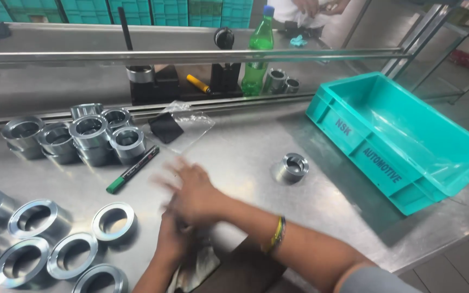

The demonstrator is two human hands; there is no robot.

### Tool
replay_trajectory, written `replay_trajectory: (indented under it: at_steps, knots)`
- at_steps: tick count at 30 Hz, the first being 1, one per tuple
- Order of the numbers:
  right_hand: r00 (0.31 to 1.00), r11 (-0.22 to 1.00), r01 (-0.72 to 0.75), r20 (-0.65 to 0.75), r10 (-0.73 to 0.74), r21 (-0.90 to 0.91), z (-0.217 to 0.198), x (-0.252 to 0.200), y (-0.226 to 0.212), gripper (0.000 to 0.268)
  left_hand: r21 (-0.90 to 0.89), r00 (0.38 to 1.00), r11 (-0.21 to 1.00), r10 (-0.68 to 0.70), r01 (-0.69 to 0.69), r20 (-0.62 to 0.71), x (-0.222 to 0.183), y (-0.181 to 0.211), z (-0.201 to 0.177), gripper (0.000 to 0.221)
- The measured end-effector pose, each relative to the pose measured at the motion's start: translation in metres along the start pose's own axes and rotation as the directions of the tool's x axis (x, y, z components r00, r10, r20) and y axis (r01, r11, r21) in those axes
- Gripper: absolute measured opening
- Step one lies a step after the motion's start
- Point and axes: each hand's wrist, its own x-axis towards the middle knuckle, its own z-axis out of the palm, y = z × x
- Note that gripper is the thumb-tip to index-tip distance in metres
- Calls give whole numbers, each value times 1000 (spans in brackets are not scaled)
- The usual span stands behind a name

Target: Inspecting and cleaning metal industrial ring components at a workstation.

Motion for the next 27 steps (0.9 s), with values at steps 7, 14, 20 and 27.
replay_trajectory:
  at_steps: [7, 14, 20, 27]
  knots:
    - [985, 905, -68, -114, 127, 419, 51, 20, 13, 65, 32, 994, 994, -107, 106, 20, -9, -13, -3, 71]
    - [990, 817, -15, -107, 93, 577, 47, 8, 27, 59, -5, 988, 989, -148, 148, 34, -7, -6, 1, 66]
    - [956, 977, 174, -257, -139, 121, -7, -23, -19, 71, 34, 997, 996, 82, -82, 2, 1, -21, -1, 77]
    - [978, 974, 77, -205, -33, 212, 25, 2, 1, 72, 330, 972, 915, 236, -230, 25, 10, -4, 1, 75]
